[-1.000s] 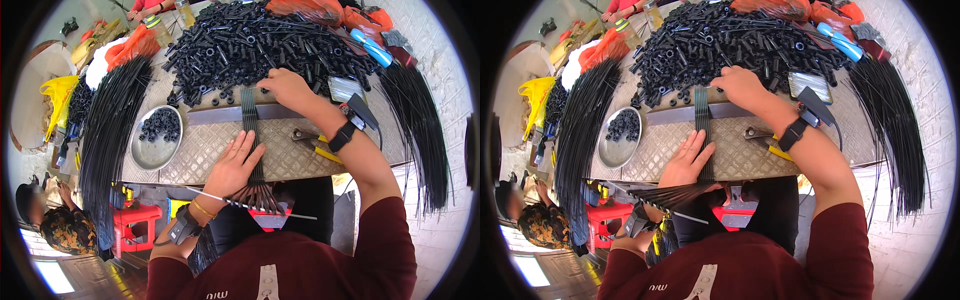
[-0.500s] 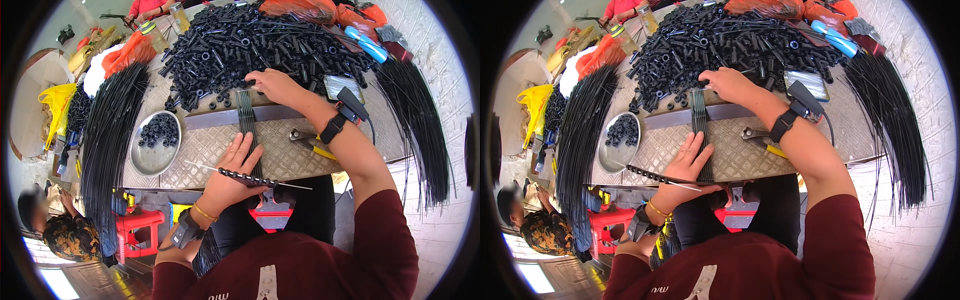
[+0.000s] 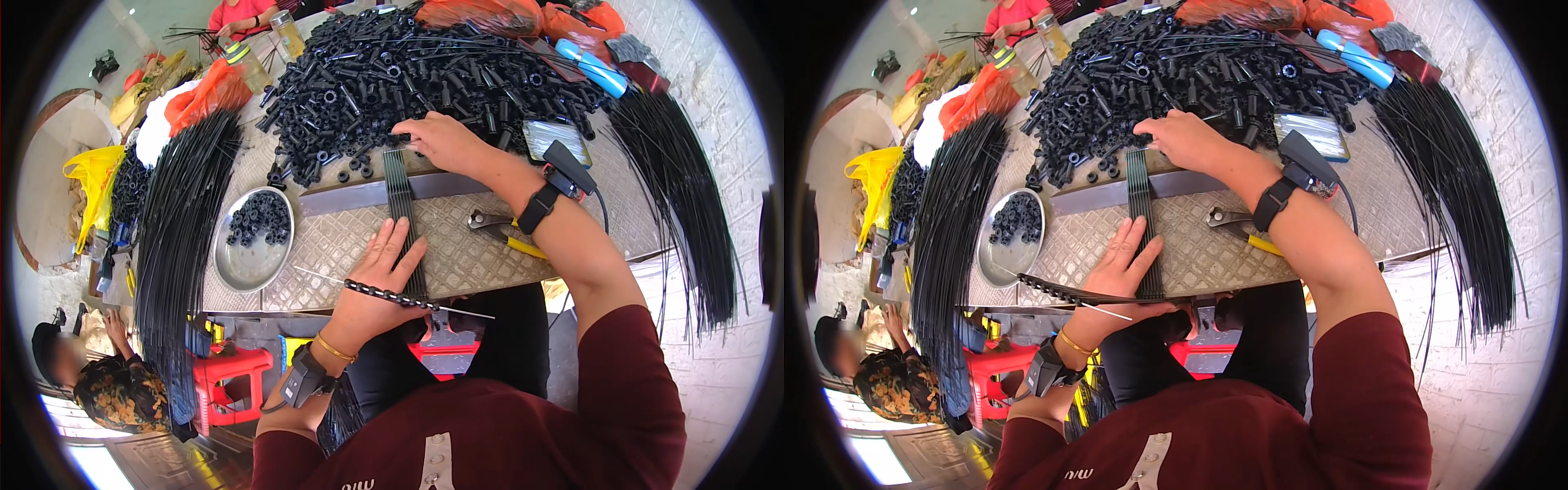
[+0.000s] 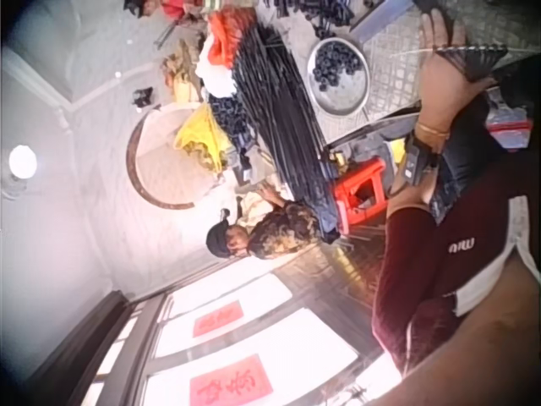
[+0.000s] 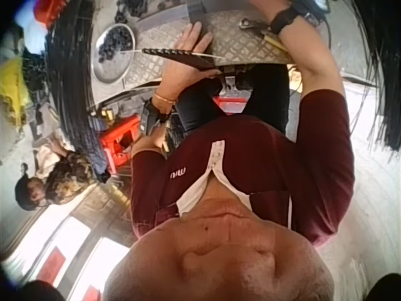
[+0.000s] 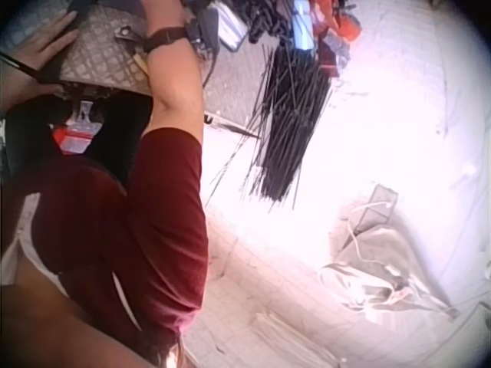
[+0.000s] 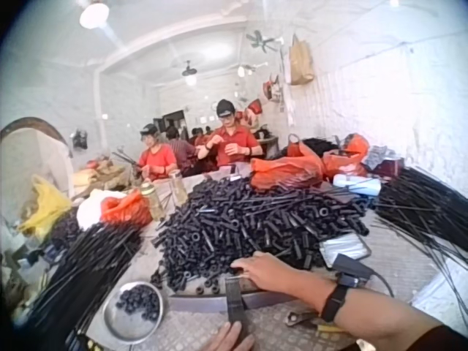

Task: The recorder is assembling umbrella frame components by sliding small plastic pieces onto long black rods and securing them with wire and pliers.

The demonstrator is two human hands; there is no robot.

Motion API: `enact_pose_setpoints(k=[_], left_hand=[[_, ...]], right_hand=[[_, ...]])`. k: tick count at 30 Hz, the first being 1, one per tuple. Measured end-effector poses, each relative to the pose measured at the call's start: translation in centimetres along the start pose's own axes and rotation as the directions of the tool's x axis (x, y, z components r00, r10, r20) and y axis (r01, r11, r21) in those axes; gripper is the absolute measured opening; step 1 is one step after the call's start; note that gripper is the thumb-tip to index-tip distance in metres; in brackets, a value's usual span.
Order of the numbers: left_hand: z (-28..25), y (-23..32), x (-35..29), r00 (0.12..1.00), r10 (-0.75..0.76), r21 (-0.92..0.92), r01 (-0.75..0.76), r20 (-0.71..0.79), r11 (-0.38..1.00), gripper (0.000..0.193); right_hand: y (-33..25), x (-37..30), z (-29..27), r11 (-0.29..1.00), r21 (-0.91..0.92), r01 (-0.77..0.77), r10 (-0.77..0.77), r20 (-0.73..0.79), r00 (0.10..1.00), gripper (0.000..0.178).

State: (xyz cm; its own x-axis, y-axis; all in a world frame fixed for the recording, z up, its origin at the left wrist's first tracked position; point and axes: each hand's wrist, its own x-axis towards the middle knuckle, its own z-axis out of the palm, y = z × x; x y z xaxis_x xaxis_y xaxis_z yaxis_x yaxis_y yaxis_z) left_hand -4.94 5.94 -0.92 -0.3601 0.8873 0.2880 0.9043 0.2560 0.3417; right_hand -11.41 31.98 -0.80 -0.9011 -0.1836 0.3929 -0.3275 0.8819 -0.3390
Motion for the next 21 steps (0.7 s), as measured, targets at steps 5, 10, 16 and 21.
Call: enact_pose_setpoints(k=[5,10,16,21], left_hand=[[0.1,-0.1,0.0,1.000,0.009,0.022,-0.009,0.005,1.000,0.082],[0.3,-0.3,-0.2,1.000,0.028,0.028,-0.028,-0.012,0.999,0.079],[0.0,-0.4,-0.2,0.999,0.050,0.046,-0.050,-0.005,0.998,0.077],[0.2,-0.4,-0.1,0.999,0.045,0.050,-0.045,0.012,0.998,0.077]], right_hand=[[-0.5,0.5,0.8,0.999,0.012,-0.051,0.051,-0.029,0.998,0.028],[0.0,-0.2,0.5,0.994,-0.106,-0.013,0.005,-0.075,0.997,0.018],[0.3,-1.2,-0.7,0.954,-0.301,0.002,0.009,0.032,0.999,0.011],[-0.3,-0.9,-0.1,0.964,-0.266,0.023,-0.041,-0.065,0.997,0.014]])
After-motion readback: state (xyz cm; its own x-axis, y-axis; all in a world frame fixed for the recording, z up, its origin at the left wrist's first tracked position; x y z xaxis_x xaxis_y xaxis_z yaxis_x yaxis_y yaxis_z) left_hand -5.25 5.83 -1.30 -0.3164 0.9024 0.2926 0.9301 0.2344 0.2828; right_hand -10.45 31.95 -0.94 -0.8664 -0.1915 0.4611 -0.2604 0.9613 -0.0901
